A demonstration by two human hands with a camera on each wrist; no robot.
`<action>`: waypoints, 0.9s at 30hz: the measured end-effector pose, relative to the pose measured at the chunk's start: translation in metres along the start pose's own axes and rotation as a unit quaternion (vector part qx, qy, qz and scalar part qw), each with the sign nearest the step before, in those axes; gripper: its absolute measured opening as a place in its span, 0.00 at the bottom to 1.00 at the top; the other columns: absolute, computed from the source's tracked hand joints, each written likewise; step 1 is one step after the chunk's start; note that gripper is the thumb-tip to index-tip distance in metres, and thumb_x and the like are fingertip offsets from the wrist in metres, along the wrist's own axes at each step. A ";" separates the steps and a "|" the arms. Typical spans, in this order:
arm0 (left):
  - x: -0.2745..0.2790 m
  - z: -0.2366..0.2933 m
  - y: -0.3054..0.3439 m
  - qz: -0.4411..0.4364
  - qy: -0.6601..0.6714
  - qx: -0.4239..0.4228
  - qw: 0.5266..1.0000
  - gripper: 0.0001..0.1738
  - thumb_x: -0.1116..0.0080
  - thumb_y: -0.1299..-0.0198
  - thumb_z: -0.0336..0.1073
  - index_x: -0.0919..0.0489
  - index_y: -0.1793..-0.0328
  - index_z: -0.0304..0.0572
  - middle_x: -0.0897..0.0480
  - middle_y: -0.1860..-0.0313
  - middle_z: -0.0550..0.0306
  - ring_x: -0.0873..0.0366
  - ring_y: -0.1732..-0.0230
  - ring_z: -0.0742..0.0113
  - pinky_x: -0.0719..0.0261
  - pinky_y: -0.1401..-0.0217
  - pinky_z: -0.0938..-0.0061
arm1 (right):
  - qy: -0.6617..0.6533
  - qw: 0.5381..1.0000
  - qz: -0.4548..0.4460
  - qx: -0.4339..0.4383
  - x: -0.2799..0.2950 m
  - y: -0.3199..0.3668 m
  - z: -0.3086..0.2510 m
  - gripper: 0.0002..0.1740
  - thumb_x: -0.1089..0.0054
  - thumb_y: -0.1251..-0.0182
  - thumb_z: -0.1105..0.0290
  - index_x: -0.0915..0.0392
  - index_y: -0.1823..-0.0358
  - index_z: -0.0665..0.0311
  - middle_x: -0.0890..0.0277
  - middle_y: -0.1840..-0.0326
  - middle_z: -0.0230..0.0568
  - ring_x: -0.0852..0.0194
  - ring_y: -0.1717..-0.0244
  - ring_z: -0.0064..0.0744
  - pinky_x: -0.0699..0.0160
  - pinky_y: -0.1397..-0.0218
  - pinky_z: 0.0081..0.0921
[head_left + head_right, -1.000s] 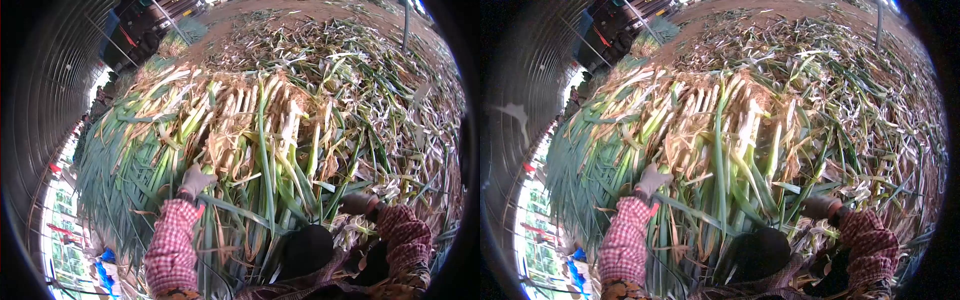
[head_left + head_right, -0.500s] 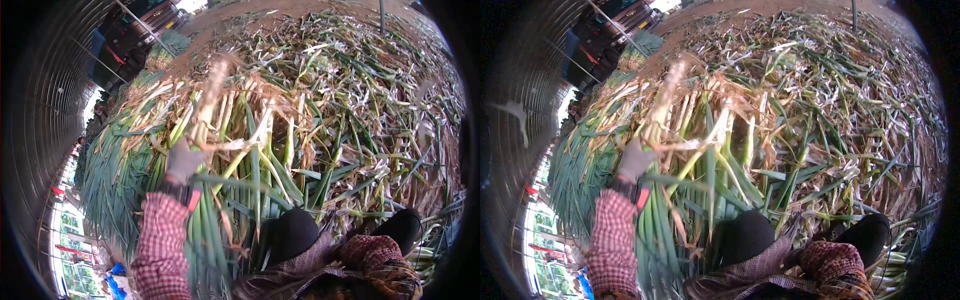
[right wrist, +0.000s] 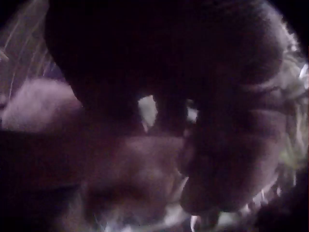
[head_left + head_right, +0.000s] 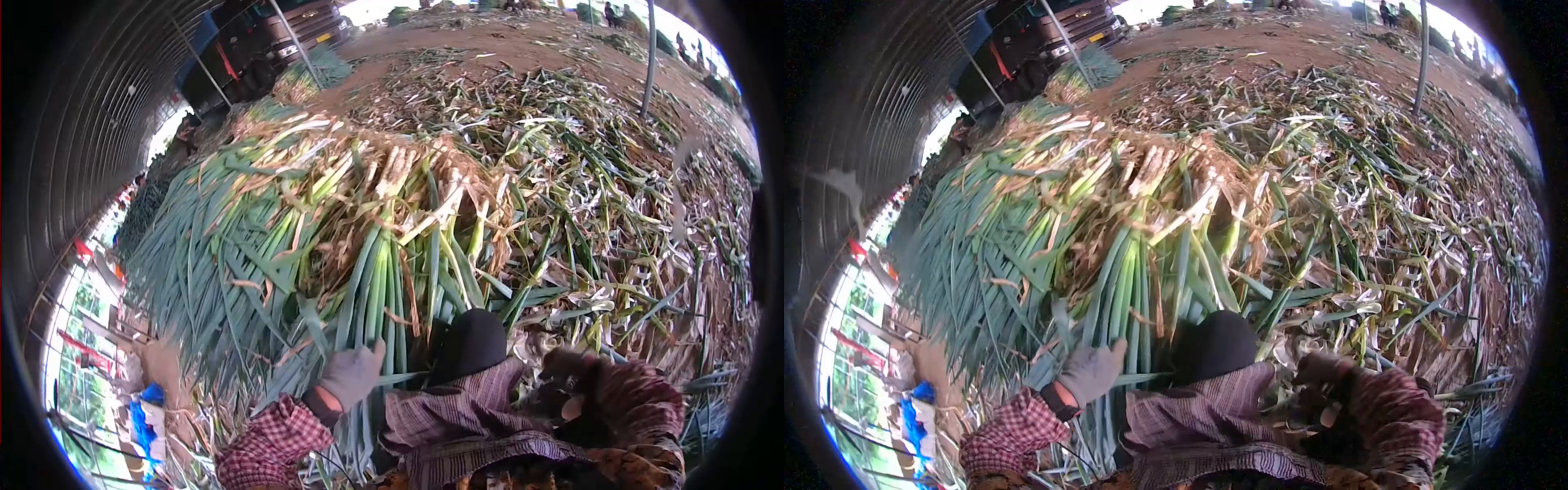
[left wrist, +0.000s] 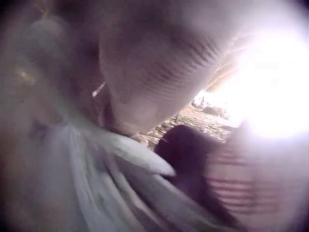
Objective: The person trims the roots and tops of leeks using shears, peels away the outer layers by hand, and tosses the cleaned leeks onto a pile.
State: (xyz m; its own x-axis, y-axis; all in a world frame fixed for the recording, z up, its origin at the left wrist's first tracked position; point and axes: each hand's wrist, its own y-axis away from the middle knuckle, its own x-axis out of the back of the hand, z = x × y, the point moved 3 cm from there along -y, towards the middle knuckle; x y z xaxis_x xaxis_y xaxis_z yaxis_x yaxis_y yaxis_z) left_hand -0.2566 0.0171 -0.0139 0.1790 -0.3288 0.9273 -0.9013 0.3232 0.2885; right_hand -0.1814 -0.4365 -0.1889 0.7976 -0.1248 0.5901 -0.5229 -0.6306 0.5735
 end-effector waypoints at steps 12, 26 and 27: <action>0.230 0.137 -0.068 0.515 0.428 -0.274 0.691 0.19 0.38 0.36 0.37 0.21 0.40 0.42 0.20 0.41 0.40 0.18 0.45 0.56 0.13 0.52 0.67 | 0.177 0.734 0.655 -0.039 0.242 0.225 -0.009 0.06 0.43 0.39 0.82 0.29 0.65 0.64 0.36 0.77 0.31 0.36 0.75 0.24 0.31 0.72 0.25; 0.102 0.204 -0.108 0.114 0.847 -0.156 0.496 0.19 0.39 0.35 0.38 0.26 0.44 0.34 0.18 0.61 0.54 0.20 0.58 0.67 0.23 0.50 0.71 | 0.017 0.857 0.476 0.197 0.032 0.186 -0.195 0.21 0.36 0.39 0.70 0.29 0.47 0.72 0.24 0.69 0.43 0.21 0.68 0.41 0.23 0.61 0.33; 0.095 0.194 -0.102 0.174 0.799 -0.142 0.558 0.16 0.38 0.36 0.34 0.26 0.45 0.35 0.19 0.60 0.53 0.20 0.58 0.66 0.22 0.52 0.71 | -0.036 0.869 0.441 0.220 0.045 0.184 -0.201 0.22 0.35 0.39 0.68 0.29 0.47 0.73 0.23 0.67 0.44 0.21 0.65 0.41 0.22 0.58 0.33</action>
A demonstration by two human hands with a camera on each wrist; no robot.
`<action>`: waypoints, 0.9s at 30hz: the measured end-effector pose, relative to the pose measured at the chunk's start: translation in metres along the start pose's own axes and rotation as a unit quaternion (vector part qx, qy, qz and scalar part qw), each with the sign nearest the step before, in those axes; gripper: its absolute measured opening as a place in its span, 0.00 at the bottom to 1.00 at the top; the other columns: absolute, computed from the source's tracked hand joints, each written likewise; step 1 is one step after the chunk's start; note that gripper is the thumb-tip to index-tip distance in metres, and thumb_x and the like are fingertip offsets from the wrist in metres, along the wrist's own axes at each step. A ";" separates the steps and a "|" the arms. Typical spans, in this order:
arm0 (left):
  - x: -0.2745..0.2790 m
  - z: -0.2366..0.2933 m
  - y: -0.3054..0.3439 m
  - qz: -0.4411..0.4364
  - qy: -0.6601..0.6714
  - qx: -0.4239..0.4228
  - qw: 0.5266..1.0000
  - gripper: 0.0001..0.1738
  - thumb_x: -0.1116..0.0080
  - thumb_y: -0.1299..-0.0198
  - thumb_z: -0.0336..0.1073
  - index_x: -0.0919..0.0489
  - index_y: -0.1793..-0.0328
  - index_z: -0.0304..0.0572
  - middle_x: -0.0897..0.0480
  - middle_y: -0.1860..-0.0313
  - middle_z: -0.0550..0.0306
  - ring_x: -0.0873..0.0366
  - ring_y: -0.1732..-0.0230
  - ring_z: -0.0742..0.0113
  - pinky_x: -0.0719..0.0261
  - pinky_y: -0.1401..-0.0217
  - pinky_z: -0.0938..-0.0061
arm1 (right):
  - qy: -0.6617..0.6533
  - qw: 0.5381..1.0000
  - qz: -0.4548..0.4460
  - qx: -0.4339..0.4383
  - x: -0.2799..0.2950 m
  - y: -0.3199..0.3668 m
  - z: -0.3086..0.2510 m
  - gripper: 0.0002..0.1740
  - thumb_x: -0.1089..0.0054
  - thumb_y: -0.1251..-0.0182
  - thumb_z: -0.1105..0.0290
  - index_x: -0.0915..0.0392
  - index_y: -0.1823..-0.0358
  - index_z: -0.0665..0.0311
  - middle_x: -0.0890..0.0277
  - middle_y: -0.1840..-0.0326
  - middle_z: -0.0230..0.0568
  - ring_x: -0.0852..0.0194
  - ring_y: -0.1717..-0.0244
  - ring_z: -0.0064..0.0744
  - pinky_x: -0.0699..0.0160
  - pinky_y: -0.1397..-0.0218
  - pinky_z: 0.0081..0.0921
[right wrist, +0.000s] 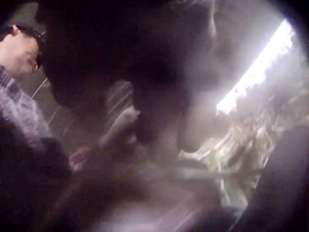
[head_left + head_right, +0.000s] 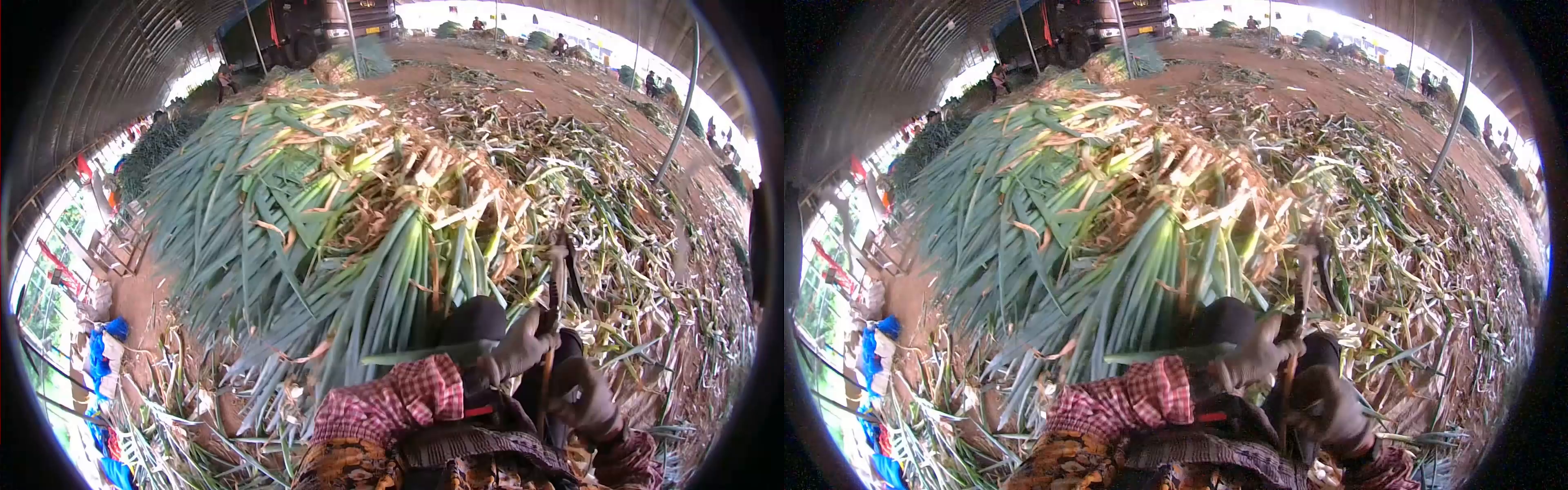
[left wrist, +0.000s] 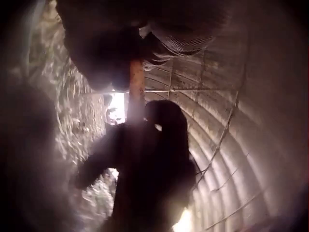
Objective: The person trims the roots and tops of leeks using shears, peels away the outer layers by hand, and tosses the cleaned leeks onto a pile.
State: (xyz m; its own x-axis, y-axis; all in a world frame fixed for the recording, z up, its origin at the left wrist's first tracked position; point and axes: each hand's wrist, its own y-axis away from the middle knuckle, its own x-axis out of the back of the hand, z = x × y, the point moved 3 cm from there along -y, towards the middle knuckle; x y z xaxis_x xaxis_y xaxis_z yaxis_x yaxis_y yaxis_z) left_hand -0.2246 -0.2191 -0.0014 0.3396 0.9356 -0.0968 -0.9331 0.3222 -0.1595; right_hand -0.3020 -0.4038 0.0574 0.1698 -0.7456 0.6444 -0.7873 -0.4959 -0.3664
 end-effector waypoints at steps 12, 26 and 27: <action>0.081 0.096 0.018 -0.193 -0.359 0.022 0.913 0.18 0.36 0.46 0.34 0.20 0.49 0.36 0.15 0.62 0.46 0.16 0.54 0.55 0.19 0.47 0.61 | -0.266 0.928 -0.044 -0.257 -0.066 -0.169 0.062 0.33 0.31 0.42 0.69 0.32 0.35 0.69 0.22 0.55 0.43 0.23 0.55 0.33 0.20 0.50 0.31; 0.457 -0.039 -0.122 0.008 -0.771 0.152 0.618 0.27 0.40 0.41 0.36 0.31 0.35 0.48 0.23 0.40 0.42 0.30 0.34 0.42 0.31 0.32 0.59 | -0.537 0.774 -0.052 -0.332 -0.148 -0.184 0.119 0.26 0.34 0.55 0.77 0.24 0.49 0.70 0.21 0.59 0.37 0.20 0.56 0.36 0.21 0.46 0.33; 0.430 -0.005 -0.123 0.077 -0.647 0.200 0.731 0.13 0.46 0.38 0.31 0.19 0.47 0.47 0.15 0.52 0.41 0.20 0.44 0.42 0.22 0.42 0.60 | -0.542 0.769 -0.052 -0.334 -0.149 -0.189 0.120 0.27 0.34 0.55 0.78 0.24 0.48 0.70 0.21 0.58 0.37 0.20 0.55 0.35 0.21 0.45 0.33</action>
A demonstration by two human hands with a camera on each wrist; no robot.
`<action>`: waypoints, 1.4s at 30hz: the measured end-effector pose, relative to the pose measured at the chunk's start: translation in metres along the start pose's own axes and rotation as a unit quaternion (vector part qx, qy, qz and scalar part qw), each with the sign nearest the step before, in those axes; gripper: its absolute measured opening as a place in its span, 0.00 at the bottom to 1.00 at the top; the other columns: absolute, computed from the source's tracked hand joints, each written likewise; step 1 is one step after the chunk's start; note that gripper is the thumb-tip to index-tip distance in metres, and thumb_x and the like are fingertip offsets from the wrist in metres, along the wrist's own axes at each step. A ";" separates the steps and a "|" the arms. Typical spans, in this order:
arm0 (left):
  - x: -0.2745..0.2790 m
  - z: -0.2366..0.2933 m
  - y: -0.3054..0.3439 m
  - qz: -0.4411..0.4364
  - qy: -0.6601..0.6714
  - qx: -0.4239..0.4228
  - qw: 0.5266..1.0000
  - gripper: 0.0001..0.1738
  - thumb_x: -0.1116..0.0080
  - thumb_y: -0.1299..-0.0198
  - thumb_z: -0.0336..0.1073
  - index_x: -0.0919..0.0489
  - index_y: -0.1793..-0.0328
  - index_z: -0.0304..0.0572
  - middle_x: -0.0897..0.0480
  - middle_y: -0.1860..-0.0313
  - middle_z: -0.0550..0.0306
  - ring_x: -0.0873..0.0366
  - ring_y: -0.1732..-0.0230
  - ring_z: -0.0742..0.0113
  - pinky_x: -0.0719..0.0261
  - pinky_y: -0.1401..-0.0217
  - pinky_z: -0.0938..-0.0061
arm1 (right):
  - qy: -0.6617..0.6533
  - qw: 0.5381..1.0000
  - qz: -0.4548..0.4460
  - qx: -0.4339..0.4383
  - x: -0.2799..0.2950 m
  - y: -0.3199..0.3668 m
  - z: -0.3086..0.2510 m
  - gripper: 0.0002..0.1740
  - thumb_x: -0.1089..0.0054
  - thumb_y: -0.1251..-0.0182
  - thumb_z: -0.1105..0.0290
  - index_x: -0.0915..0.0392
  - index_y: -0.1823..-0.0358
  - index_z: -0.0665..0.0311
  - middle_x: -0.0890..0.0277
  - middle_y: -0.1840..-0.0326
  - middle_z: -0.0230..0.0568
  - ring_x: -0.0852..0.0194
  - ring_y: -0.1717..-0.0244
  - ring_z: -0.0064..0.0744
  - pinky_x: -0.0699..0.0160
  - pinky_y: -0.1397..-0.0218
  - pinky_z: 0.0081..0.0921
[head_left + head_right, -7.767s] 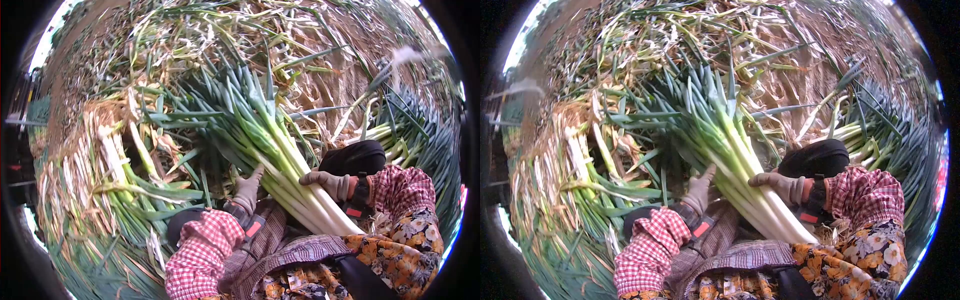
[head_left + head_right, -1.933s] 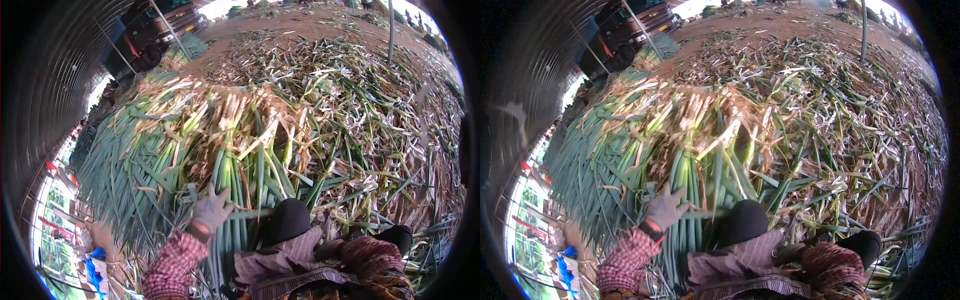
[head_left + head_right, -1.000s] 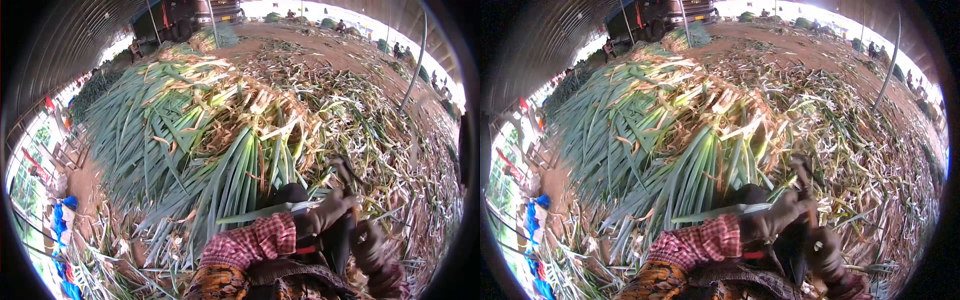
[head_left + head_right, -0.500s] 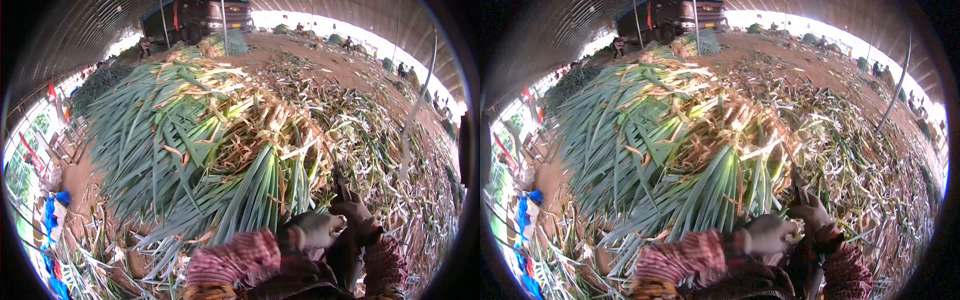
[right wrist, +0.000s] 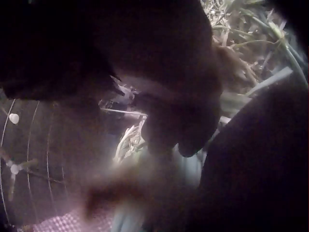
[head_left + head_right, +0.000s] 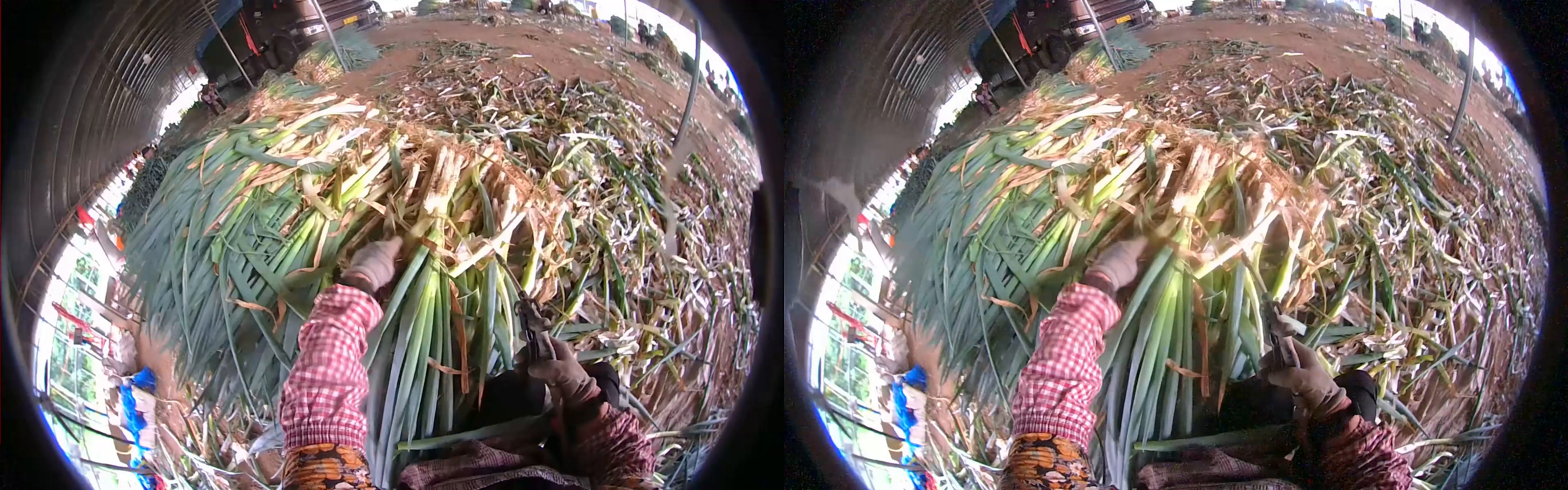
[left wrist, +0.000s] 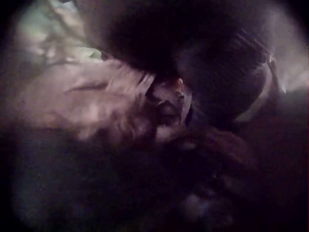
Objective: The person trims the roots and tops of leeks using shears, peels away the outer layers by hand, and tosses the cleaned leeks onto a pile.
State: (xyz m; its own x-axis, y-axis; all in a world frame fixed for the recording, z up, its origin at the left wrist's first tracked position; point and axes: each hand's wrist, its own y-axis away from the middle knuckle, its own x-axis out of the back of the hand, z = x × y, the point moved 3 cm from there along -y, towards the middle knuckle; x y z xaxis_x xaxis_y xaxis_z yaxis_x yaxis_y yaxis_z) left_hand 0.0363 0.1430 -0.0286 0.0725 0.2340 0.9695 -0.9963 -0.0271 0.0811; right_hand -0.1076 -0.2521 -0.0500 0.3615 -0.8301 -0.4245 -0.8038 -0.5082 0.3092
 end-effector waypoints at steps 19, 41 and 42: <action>0.292 0.255 -0.037 0.243 -0.226 -0.319 0.888 0.24 0.36 0.38 0.44 0.23 0.34 0.63 0.25 0.36 0.47 0.23 0.40 0.49 0.22 0.41 0.60 | 0.012 1.000 -0.019 -0.018 0.026 -0.009 0.015 0.33 0.30 0.50 0.77 0.27 0.39 0.70 0.23 0.56 0.31 0.28 0.53 0.24 0.29 0.44 0.24; 0.148 0.381 -0.044 -0.021 -0.232 -0.511 0.827 0.16 0.54 0.29 0.40 0.17 0.58 0.39 0.16 0.55 0.38 0.16 0.62 0.45 0.16 0.57 0.61 | 0.053 0.994 0.089 0.038 0.039 0.004 0.007 0.41 0.29 0.54 0.76 0.33 0.34 0.74 0.26 0.46 0.40 0.29 0.45 0.30 0.30 0.40 0.26; 0.183 0.413 -0.056 0.065 -0.229 -0.500 0.832 0.17 0.53 0.29 0.42 0.18 0.56 0.39 0.16 0.56 0.39 0.15 0.61 0.46 0.16 0.57 0.61 | 0.082 0.994 0.063 0.020 0.038 0.004 0.005 0.42 0.28 0.53 0.75 0.34 0.33 0.76 0.26 0.42 0.43 0.29 0.41 0.32 0.31 0.36 0.26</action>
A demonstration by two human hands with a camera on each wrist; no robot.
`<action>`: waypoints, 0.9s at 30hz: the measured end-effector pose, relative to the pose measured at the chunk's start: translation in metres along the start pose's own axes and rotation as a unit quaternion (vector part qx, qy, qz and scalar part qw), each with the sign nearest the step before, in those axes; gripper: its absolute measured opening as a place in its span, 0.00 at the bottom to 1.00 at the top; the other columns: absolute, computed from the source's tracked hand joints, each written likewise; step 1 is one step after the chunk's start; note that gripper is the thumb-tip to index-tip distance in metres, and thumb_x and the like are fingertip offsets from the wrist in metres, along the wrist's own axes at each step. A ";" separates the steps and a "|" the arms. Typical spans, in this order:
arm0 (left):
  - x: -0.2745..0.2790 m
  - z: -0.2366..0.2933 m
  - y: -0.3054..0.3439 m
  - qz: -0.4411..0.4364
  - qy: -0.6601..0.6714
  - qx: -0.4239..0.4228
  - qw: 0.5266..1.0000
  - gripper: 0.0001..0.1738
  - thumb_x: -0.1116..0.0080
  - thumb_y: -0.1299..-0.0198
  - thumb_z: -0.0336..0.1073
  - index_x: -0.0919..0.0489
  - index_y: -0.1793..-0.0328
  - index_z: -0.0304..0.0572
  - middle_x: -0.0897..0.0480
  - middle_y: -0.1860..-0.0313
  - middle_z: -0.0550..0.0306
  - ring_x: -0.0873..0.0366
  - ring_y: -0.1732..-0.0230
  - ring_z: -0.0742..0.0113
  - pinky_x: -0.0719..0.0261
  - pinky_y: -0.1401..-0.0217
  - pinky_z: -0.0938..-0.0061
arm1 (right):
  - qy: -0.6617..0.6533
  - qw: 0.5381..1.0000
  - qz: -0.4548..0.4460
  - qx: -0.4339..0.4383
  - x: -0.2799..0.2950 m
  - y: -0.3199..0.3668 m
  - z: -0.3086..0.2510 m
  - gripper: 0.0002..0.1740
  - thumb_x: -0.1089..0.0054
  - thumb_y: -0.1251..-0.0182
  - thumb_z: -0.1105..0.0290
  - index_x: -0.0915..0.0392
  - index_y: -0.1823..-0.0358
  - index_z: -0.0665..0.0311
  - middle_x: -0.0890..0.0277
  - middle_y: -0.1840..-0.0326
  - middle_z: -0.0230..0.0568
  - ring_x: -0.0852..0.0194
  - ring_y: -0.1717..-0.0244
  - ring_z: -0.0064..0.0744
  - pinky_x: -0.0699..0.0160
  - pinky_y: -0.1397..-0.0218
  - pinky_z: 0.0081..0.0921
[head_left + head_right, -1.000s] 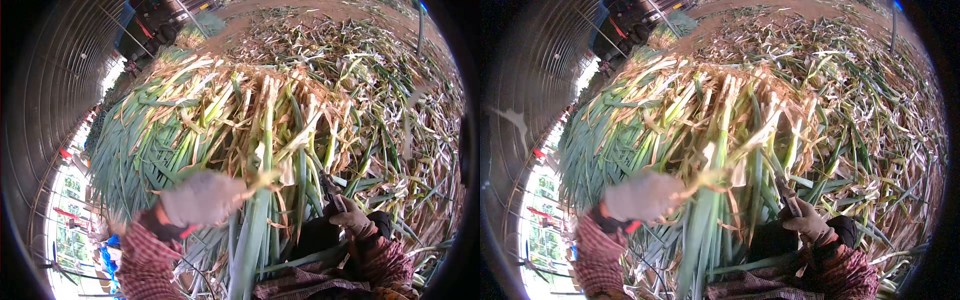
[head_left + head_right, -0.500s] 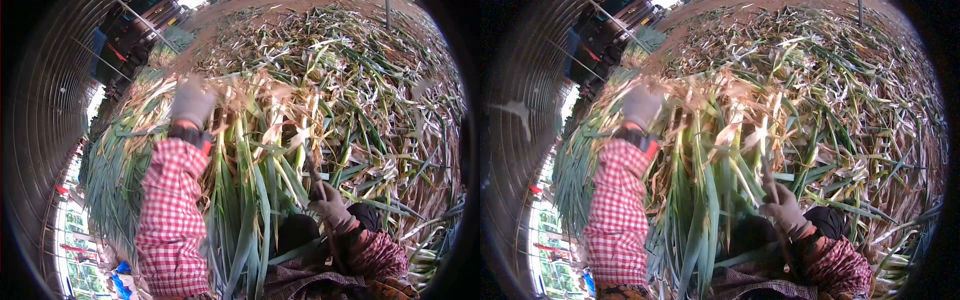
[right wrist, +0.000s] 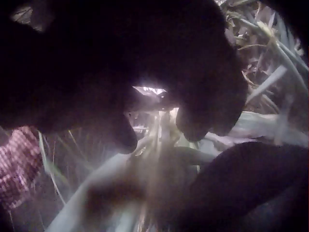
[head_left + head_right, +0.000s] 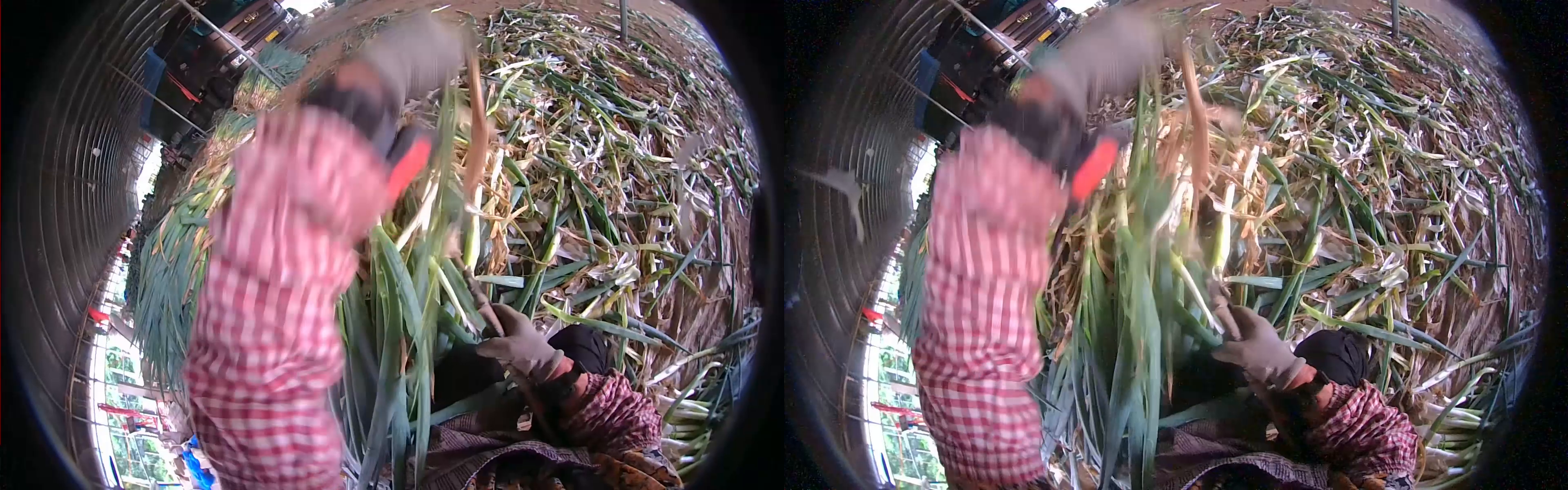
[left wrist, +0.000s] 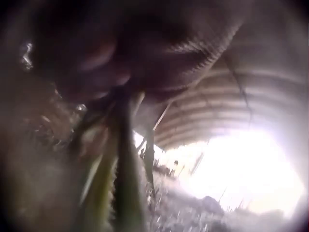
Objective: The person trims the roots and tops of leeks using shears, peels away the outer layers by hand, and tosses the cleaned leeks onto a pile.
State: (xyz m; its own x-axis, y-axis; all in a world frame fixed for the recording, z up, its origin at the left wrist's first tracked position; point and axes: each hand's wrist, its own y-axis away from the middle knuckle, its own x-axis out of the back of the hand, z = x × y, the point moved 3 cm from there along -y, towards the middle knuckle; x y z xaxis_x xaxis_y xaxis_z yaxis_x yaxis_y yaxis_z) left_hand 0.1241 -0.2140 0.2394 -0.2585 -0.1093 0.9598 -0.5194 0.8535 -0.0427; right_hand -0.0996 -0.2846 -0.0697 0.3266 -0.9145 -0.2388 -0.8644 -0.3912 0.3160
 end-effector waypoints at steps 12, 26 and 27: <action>-0.204 0.044 0.158 -0.096 0.102 0.593 0.793 0.48 0.32 0.47 0.60 0.33 0.30 0.33 0.17 0.53 0.45 0.16 0.58 0.55 0.15 0.56 0.63 | -0.243 0.899 0.312 0.187 0.066 0.014 -0.004 0.38 0.32 0.47 0.71 0.34 0.33 0.72 0.24 0.57 0.38 0.25 0.62 0.25 0.22 0.61 0.23; -0.166 0.096 0.294 0.103 0.695 0.398 0.590 0.27 0.44 0.47 0.23 0.25 0.37 0.31 0.18 0.54 0.57 0.20 0.59 0.67 0.21 0.53 0.75 | -0.029 0.982 0.040 0.182 -0.009 0.042 -0.037 0.48 0.40 0.45 0.84 0.50 0.21 0.67 0.25 0.46 0.37 0.26 0.53 0.24 0.24 0.48 0.21; -0.181 0.097 0.300 0.052 0.671 0.417 0.611 0.25 0.45 0.46 0.23 0.24 0.38 0.31 0.18 0.55 0.58 0.21 0.60 0.68 0.22 0.54 0.75 | 0.032 0.984 -0.034 0.170 -0.028 0.055 -0.031 0.48 0.38 0.45 0.81 0.50 0.21 0.68 0.25 0.44 0.40 0.25 0.49 0.27 0.26 0.45 0.22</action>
State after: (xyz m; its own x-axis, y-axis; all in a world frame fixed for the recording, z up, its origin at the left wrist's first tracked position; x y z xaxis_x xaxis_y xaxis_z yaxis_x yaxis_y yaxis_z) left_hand -0.0639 0.0120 0.0262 0.2845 0.9171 0.2793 -0.9358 0.2023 0.2889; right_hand -0.1443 -0.2837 -0.0174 0.4028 -0.8958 -0.1878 -0.9138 -0.4053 -0.0270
